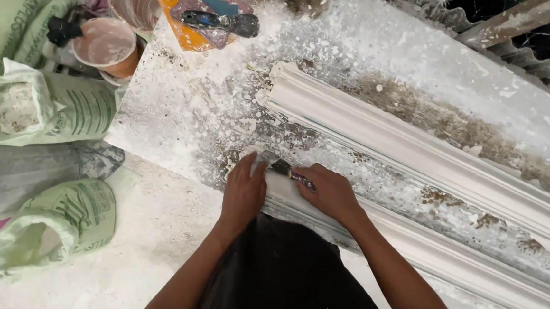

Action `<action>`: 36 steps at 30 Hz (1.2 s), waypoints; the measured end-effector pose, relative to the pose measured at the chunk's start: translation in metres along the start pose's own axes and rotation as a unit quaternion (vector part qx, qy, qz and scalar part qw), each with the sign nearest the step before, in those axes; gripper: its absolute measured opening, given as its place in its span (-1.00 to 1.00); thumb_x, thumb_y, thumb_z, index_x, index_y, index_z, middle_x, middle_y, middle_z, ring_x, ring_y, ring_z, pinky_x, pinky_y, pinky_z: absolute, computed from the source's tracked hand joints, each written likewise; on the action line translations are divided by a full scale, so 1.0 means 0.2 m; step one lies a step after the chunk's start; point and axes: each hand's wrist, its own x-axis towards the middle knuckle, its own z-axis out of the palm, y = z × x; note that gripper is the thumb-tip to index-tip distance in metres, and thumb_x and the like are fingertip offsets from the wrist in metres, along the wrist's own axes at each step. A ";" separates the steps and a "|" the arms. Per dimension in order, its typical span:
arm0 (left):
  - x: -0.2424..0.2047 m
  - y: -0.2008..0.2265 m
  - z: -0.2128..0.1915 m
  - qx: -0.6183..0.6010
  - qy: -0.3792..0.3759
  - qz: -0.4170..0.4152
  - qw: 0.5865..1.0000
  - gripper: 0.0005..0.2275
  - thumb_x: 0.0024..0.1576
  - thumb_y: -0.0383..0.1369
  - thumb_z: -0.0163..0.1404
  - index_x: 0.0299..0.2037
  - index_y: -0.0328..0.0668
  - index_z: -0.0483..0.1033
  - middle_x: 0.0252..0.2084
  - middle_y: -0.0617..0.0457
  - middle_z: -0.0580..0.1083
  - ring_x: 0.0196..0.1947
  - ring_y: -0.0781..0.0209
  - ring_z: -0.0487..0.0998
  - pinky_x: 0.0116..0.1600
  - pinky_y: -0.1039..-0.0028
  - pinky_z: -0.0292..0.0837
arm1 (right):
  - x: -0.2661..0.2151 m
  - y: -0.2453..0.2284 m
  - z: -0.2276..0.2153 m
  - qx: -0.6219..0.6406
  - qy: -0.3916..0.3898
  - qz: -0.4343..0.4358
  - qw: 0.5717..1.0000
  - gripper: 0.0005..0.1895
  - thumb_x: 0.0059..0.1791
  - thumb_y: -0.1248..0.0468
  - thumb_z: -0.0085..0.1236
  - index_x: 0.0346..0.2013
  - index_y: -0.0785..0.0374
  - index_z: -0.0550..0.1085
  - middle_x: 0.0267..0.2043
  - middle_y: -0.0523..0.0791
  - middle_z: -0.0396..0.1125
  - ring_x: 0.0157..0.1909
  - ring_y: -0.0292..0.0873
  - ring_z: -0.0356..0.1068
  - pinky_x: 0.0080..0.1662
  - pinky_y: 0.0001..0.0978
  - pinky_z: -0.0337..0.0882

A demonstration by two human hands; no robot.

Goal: The person cleans a putty knife by scraping it against a flat surface. They then use the putty knife to scrape and clean dust and debris from the grooves of several long white molding pieces lying on the floor.

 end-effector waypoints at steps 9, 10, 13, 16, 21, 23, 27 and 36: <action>0.03 0.14 -0.02 0.068 0.055 -0.019 0.996 -0.75 0.24 -0.34 -0.02 0.11 0.04 0.51 0.13 -0.01 0.45 0.16 -0.03 0.48 0.09 0.20 0.41 | 0.07 0.07 -0.09 -0.012 -0.046 -0.026 0.999 -0.58 0.04 -0.07 -0.05 0.18 -0.21 0.47 -0.07 -0.14 0.43 -0.06 0.08 0.50 -0.07 -0.04 0.48; 0.05 0.15 -0.03 0.068 0.055 -0.020 0.996 -0.75 0.24 -0.34 -0.02 0.11 0.04 0.51 0.13 -0.01 0.45 0.16 -0.03 0.48 0.09 0.20 0.41 | 0.08 0.08 -0.10 -0.012 -0.047 -0.027 0.998 -0.58 0.04 -0.07 -0.05 0.18 -0.21 0.47 -0.07 -0.14 0.43 -0.06 0.08 0.50 -0.07 -0.04 0.48; 0.08 0.16 -0.05 0.064 0.043 -0.008 0.997 -0.78 0.25 -0.33 -0.04 0.07 0.07 0.53 0.05 0.01 0.49 0.12 0.00 0.49 0.07 0.24 0.39 | 0.10 0.09 -0.12 -0.016 -0.054 -0.032 0.998 -0.59 0.02 -0.08 -0.01 0.14 -0.20 0.48 -0.08 -0.13 0.44 -0.04 0.10 0.50 -0.06 0.00 0.49; 0.08 0.12 -0.03 0.076 0.030 -0.018 0.996 -0.79 0.23 -0.34 -0.03 0.04 0.11 0.54 0.01 0.06 0.50 0.09 0.05 0.49 0.11 0.24 0.35 | 0.12 0.09 -0.11 -0.016 -0.049 -0.042 0.998 -0.61 0.02 -0.08 -0.01 0.12 -0.19 0.49 -0.10 -0.14 0.44 -0.06 0.10 0.50 -0.07 -0.01 0.49; 0.10 0.12 -0.02 0.066 0.028 -0.016 0.997 -0.82 0.26 -0.33 -0.04 0.00 0.11 0.56 -0.04 0.08 0.52 0.03 0.11 0.50 0.10 0.28 0.34 | 0.14 0.11 -0.13 -0.015 -0.047 -0.063 0.997 -0.62 0.01 -0.06 -0.01 0.10 -0.17 0.50 -0.13 -0.11 0.45 -0.07 0.13 0.50 -0.07 0.04 0.50; 0.10 0.13 -0.03 0.063 0.032 -0.016 0.997 -0.82 0.26 -0.35 -0.04 0.00 0.10 0.57 -0.04 0.07 0.52 0.02 0.11 0.51 0.09 0.28 0.34 | 0.14 0.12 -0.14 -0.034 -0.042 -0.063 0.997 -0.62 0.01 -0.09 0.00 0.08 -0.21 0.50 -0.14 -0.14 0.45 -0.08 0.09 0.51 -0.07 0.02 0.51; 0.09 0.07 -0.01 0.096 0.039 -0.041 0.994 -0.83 0.26 -0.32 -0.02 -0.02 0.16 0.57 -0.05 0.12 0.54 0.00 0.16 0.53 0.17 0.25 0.32 | 0.21 0.13 -0.03 -0.035 -0.024 -0.064 0.997 -0.62 0.00 -0.13 0.01 0.08 -0.25 0.50 -0.15 -0.18 0.44 -0.08 0.03 0.51 -0.07 -0.01 0.52; 0.11 0.15 -0.07 0.038 0.000 -0.073 0.997 -0.80 0.22 -0.37 -0.05 -0.01 0.11 0.57 -0.03 0.09 0.57 0.01 0.10 0.56 0.19 0.17 0.31 | 0.18 0.11 -0.14 -0.011 -0.063 -0.051 0.997 -0.59 -0.01 -0.12 0.02 0.08 -0.17 0.52 -0.14 -0.10 0.46 -0.03 0.12 0.50 -0.03 0.06 0.50</action>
